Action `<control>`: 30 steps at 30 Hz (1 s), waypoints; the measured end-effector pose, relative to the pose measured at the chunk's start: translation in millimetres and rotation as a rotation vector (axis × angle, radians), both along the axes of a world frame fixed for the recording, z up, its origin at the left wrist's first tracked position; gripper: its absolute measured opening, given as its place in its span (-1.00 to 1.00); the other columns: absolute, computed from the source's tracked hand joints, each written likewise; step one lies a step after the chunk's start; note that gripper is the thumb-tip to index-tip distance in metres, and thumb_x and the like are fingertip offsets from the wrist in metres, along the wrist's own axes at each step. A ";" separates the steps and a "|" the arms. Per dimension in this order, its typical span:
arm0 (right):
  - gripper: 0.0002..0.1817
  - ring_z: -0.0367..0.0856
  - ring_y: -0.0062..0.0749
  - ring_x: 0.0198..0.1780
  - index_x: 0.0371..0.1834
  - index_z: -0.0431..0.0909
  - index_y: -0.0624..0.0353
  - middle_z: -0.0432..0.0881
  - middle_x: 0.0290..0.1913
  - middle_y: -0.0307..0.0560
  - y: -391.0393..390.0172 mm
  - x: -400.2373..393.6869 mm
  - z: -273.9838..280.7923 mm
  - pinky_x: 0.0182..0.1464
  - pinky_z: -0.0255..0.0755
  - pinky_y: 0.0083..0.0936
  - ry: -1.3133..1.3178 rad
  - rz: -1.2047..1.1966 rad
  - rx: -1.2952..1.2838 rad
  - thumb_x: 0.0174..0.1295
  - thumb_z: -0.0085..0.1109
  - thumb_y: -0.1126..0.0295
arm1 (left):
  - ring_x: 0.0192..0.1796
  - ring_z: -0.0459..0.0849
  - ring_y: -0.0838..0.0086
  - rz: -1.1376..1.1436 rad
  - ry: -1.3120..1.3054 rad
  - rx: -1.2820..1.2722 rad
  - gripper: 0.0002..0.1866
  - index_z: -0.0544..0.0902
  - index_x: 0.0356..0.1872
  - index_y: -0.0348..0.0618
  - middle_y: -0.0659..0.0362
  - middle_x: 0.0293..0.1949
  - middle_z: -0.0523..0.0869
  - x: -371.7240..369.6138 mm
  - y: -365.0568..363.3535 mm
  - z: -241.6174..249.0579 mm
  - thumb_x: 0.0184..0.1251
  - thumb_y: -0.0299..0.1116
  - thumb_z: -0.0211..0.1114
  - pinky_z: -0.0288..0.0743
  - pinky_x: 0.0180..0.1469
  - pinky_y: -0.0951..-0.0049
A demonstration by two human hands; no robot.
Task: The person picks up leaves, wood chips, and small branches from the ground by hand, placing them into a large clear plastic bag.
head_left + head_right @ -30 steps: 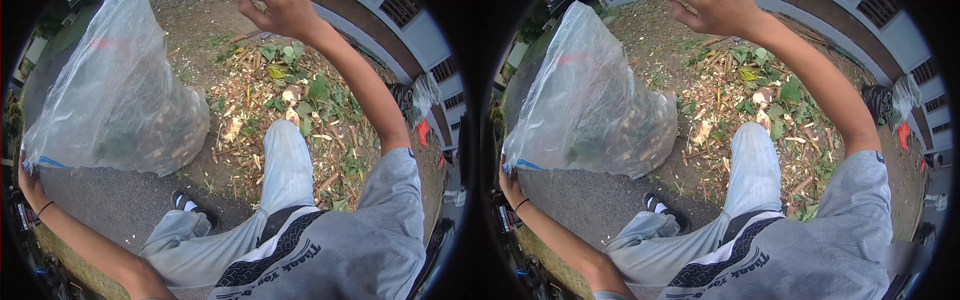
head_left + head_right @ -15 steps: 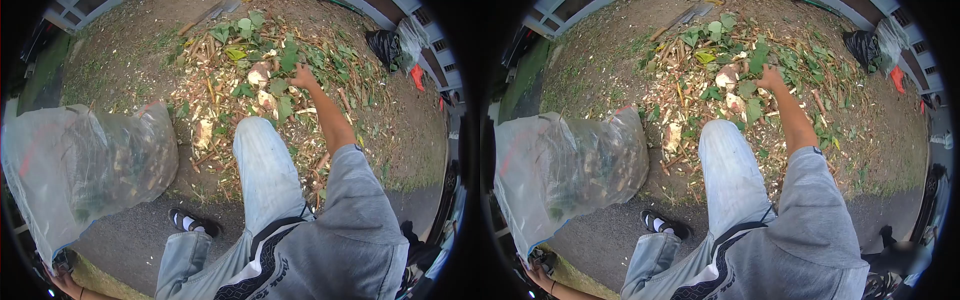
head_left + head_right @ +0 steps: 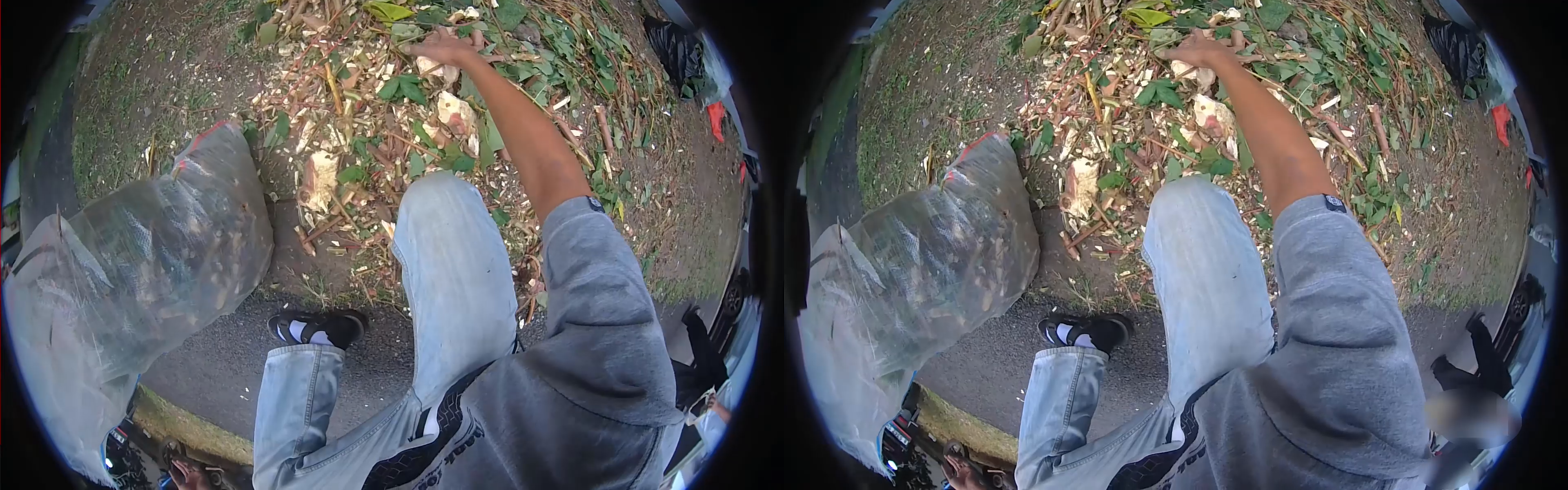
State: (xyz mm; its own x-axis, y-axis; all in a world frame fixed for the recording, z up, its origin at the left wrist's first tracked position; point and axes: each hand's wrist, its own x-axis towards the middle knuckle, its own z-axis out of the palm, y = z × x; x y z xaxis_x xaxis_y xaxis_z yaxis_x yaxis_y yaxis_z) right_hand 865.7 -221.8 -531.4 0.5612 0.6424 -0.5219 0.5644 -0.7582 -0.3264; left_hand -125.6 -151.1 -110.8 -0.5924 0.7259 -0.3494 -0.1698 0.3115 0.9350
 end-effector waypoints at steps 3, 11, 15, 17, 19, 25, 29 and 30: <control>0.03 -0.16 0.27 0.61 0.52 0.29 -0.21 -0.21 0.67 -0.04 13.9 2.4 -13.6 0.55 -0.25 0.14 -0.087 -0.149 -0.120 0.00 -0.05 -0.53 | -0.06 0.70 0.32 -0.037 -0.102 -0.102 -0.66 0.58 0.13 -0.23 0.06 0.02 0.71 -86.7 17.5 -25.9 0.51 -0.24 0.12 0.58 -0.18 0.35; 0.26 -0.05 0.30 0.57 0.63 -0.20 -0.22 0.03 0.54 0.33 0.2 -65.5 41.1 0.49 -0.05 0.26 -0.216 -0.170 -0.119 -0.10 0.32 -0.33 | -0.05 0.70 0.43 -0.167 0.151 -0.086 -0.62 0.54 0.24 0.00 0.27 0.21 0.64 10.5 24.5 -32.2 0.52 -0.13 0.13 0.56 -0.16 0.41; 0.29 -0.02 0.25 0.56 0.63 -0.19 -0.16 0.04 0.54 0.32 -19.0 -91.3 50.6 0.51 0.02 0.11 -0.331 0.148 -0.147 -0.13 0.32 -0.35 | -0.16 0.64 0.53 -0.275 0.338 -0.166 -0.55 0.46 0.33 -0.02 0.26 0.04 0.64 53.5 13.7 -45.1 0.53 -0.09 0.12 0.46 -0.15 0.50; 0.23 -0.03 0.21 0.57 0.62 -0.08 -0.24 0.04 0.55 0.29 -23.5 -79.2 24.4 0.53 -0.11 0.18 -0.191 0.052 -0.094 -0.13 0.31 -0.36 | -0.22 0.63 0.55 -0.402 0.339 -0.225 -0.53 0.45 0.33 -0.07 0.28 -0.11 0.66 73.1 9.5 -43.6 0.53 -0.09 0.12 0.44 -0.19 0.53; 0.18 -0.07 0.25 0.58 0.59 0.05 -0.16 0.06 0.54 0.28 -14.5 -56.4 12.0 0.53 -0.18 0.21 -0.113 0.038 -0.125 -0.14 0.31 -0.36 | -0.32 0.60 0.60 -0.656 0.511 -0.316 -0.55 0.45 0.31 -0.13 0.28 -0.26 0.61 117.0 1.4 -43.3 0.54 -0.12 0.12 0.40 -0.30 0.58; 0.32 -0.42 0.37 0.61 0.61 -0.10 0.20 -0.21 0.62 0.31 13.2 -78.7 59.4 0.49 -0.44 0.42 -0.019 0.071 -0.342 -0.16 0.39 -0.23 | -0.36 0.62 0.63 -0.930 0.621 -0.413 -0.56 0.47 0.29 -0.12 0.26 -0.29 0.66 148.4 1.0 -46.5 0.56 -0.11 0.10 0.41 -0.30 0.64; 0.09 -0.48 0.28 0.62 0.32 0.24 0.45 -0.37 0.60 0.44 -3.9 -110.8 70.9 0.32 -0.48 0.72 -0.202 -0.050 -0.133 -0.29 0.49 0.03 | -0.12 0.65 0.53 -0.878 0.730 -0.314 -0.52 0.44 0.32 -0.21 0.18 -0.14 0.70 150.2 5.8 -25.8 0.55 -0.13 0.11 0.43 0.00 0.45; 0.09 -0.48 0.28 0.62 0.32 0.24 0.45 -0.37 0.60 0.44 -13.5 -121.1 80.6 0.32 -0.48 0.72 -0.203 -0.042 -0.122 -0.29 0.49 0.03 | -0.12 0.65 0.53 -0.865 0.732 -0.308 -0.52 0.44 0.32 -0.21 0.18 -0.14 0.70 147.6 8.1 -17.8 0.55 -0.13 0.11 0.43 0.00 0.45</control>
